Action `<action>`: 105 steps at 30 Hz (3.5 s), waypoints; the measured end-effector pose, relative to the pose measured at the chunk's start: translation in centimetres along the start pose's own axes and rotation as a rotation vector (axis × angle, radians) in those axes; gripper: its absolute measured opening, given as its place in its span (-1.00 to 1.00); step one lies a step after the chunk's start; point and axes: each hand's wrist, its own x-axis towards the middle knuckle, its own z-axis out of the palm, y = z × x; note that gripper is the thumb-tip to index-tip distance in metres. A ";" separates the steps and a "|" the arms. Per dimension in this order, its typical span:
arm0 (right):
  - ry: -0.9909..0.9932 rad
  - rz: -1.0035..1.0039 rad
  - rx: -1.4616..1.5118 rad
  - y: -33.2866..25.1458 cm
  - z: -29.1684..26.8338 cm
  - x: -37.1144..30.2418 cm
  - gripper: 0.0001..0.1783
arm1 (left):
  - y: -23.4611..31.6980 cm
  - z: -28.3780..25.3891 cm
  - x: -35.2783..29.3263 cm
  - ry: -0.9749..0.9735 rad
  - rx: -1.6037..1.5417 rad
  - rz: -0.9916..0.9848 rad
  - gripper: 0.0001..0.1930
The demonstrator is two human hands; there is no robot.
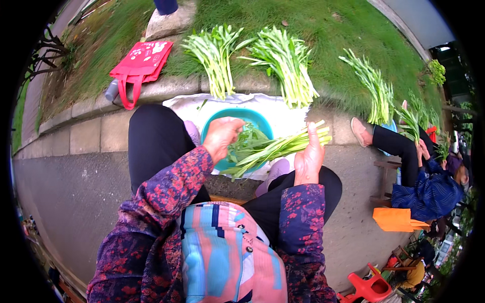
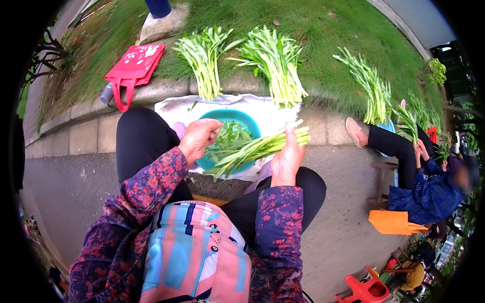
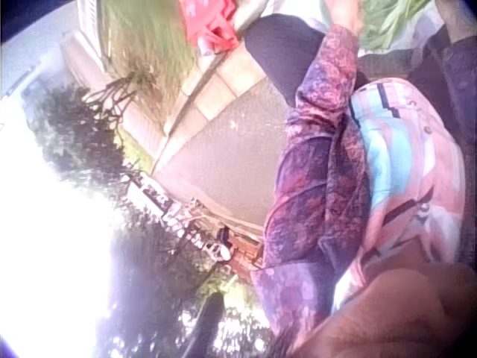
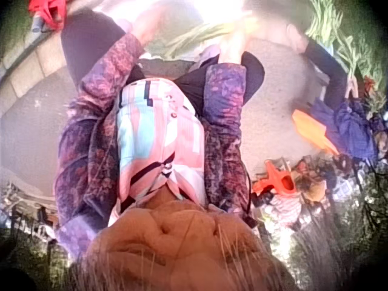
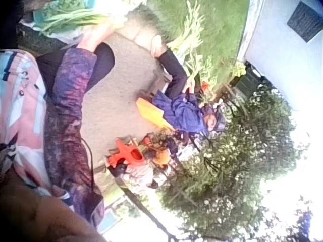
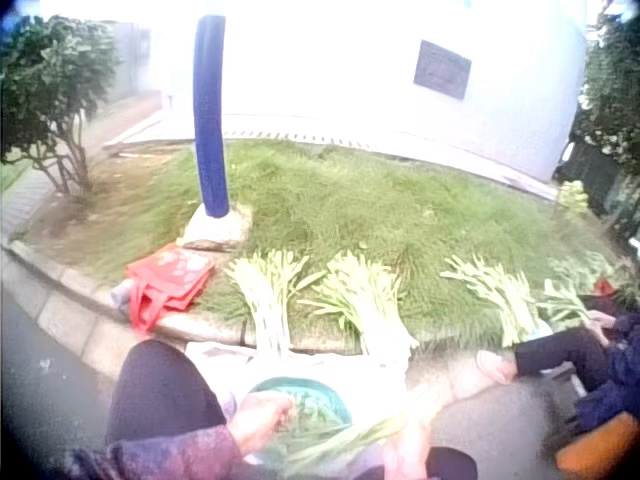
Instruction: The person trims and sorts bundles of green leafy vegetables by hand, removing unwanted parts and placing the cleaned stalks into a basin of water.
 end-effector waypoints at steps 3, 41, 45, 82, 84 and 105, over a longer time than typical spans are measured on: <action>-0.043 -0.004 0.075 -0.9 0.2 -0.2 -0.68 | 0.1 -1.6 0.6 -0.080 0.182 0.117 -0.79; -0.494 0.316 -0.247 0.6 1.8 -2.5 -0.53 | 0.0 3.4 -3.6 -0.156 1.337 0.795 -0.72; -0.521 0.317 -0.295 0.6 2.3 -3.0 -0.52 | -1.3 3.4 -3.2 -0.151 1.568 0.793 -0.70; -0.665 0.167 0.606 -5.2 -2.8 0.4 -0.74 | 7.0 -9.2 -6.6 0.293 1.418 0.626 -0.78; -0.634 0.144 0.592 -5.3 -2.8 0.5 -0.74 | 7.1 -9.1 -6.7 0.301 1.405 0.629 -0.77; -0.400 0.241 0.158 -1.1 -0.2 -0.6 -0.86 | 1.7 5.0 -5.0 -0.411 1.147 0.943 -0.38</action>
